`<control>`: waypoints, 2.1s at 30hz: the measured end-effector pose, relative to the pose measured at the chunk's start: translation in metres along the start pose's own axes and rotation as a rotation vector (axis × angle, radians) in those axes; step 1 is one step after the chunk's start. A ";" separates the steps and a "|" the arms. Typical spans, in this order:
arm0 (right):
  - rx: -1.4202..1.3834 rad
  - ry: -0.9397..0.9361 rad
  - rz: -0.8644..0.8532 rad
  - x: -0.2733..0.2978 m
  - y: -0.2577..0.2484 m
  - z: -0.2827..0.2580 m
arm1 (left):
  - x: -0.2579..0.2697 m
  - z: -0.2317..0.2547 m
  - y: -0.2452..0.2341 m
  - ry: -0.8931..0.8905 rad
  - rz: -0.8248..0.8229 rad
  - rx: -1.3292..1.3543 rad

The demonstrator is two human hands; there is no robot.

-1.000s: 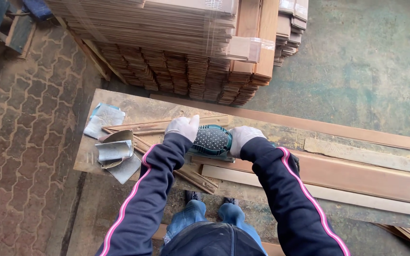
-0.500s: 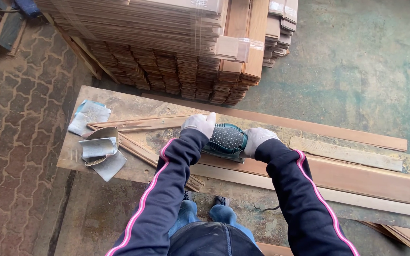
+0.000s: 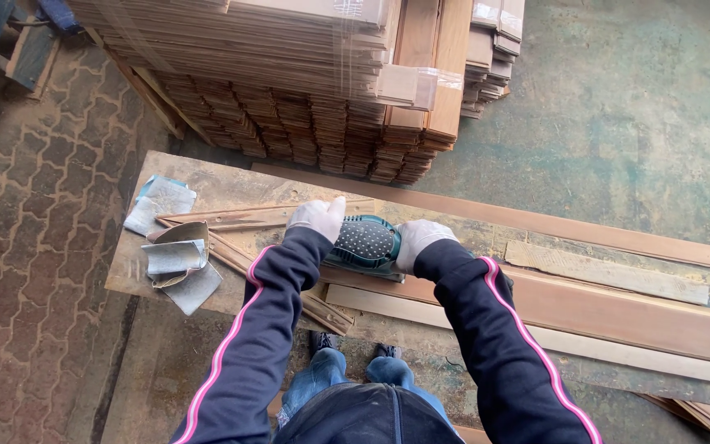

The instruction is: Sand long wooden planks using an orbital sander and manual sandpaper sheets on a workbench.

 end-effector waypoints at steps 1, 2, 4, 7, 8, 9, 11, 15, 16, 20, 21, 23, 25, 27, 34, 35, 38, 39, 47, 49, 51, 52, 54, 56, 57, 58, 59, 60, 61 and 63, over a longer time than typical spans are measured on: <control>0.001 -0.001 0.001 -0.001 0.001 -0.002 | 0.001 0.000 -0.002 0.000 0.002 0.001; -0.002 -0.004 0.000 -0.002 0.001 -0.005 | 0.002 -0.003 -0.006 -0.031 0.004 -0.001; -0.002 -0.011 -0.001 -0.004 0.000 -0.012 | 0.003 -0.010 -0.011 -0.064 0.011 -0.002; 0.008 -0.005 -0.030 -0.004 0.002 -0.019 | 0.003 -0.021 -0.014 -0.093 0.025 0.001; 0.028 0.003 -0.033 -0.005 0.002 -0.020 | 0.002 -0.022 -0.015 -0.082 0.029 0.000; 0.047 0.012 -0.036 -0.005 0.003 -0.021 | 0.001 -0.024 -0.016 -0.072 0.034 -0.001; 0.027 -0.014 -0.029 -0.005 0.002 -0.029 | 0.004 -0.025 -0.021 -0.077 0.035 0.007; -0.002 -0.027 -0.013 -0.006 0.003 -0.034 | 0.003 -0.031 -0.025 -0.102 0.023 0.015; -0.002 -0.028 -0.015 -0.005 0.003 -0.035 | 0.003 -0.033 -0.024 -0.103 0.023 0.014; 0.006 -0.054 0.000 -0.004 0.003 -0.034 | 0.007 -0.029 -0.025 -0.092 0.036 0.014; 0.006 -0.064 0.009 -0.004 0.003 -0.033 | 0.008 -0.026 -0.025 -0.086 0.043 0.026; 0.013 -0.053 0.006 -0.003 0.005 -0.024 | 0.010 -0.017 -0.023 -0.091 0.035 0.034; 0.019 -0.041 0.003 0.000 0.006 -0.014 | 0.011 -0.009 -0.016 -0.096 0.024 0.042; 0.010 -0.008 -0.005 0.003 0.008 -0.001 | 0.010 -0.004 -0.002 -0.121 -0.021 0.021; 0.006 0.058 0.005 0.028 0.001 0.042 | 0.015 0.042 0.030 -0.071 -0.017 0.030; -0.025 0.055 0.017 0.032 0.000 0.049 | 0.015 0.047 0.037 -0.057 -0.015 0.041; -0.062 0.062 0.039 0.037 0.005 0.076 | 0.017 0.067 0.055 -0.026 -0.019 0.053; -0.065 0.067 0.046 0.037 0.009 0.087 | 0.018 0.074 0.061 -0.015 -0.022 0.055; -0.049 0.122 -0.009 0.062 0.024 0.142 | 0.041 0.122 0.098 0.032 -0.026 0.066; -0.021 0.102 0.022 0.062 0.029 0.152 | 0.048 0.127 0.102 0.029 -0.019 0.082; 0.017 0.108 0.052 0.064 0.029 0.158 | 0.051 0.126 0.109 0.019 0.001 0.116; 0.018 0.107 0.051 0.067 0.026 0.155 | 0.052 0.125 0.110 0.017 0.002 0.117; -0.017 0.123 0.010 0.075 0.027 0.152 | 0.054 0.126 0.113 0.044 0.003 0.120; -0.020 0.130 0.014 0.075 0.031 0.151 | 0.057 0.129 0.108 0.047 -0.025 0.107; -0.025 0.136 0.020 0.075 0.033 0.152 | 0.059 0.131 0.108 0.051 -0.053 0.093; -0.026 0.138 0.020 0.076 0.033 0.148 | 0.057 0.129 0.106 0.052 -0.054 0.093; -0.022 0.113 0.038 0.077 0.031 0.141 | 0.056 0.126 0.108 0.051 -0.089 0.048; -0.020 0.088 0.054 0.078 0.031 0.134 | 0.056 0.122 0.111 0.049 -0.126 0.000; -0.022 0.089 0.052 0.081 0.029 0.125 | 0.057 0.116 0.109 0.048 -0.129 -0.001; 0.012 0.144 -0.001 0.087 0.027 0.113 | 0.058 0.105 0.105 0.056 -0.146 -0.051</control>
Point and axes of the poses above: each hand's wrist, its own x-axis away from the middle knuckle, its own y-axis out of the palm, z = x × y, the point moved 10 cm from there along -x, towards the middle knuckle, and after that the axes turned 2 degrees about z, right-handed, at the moved point
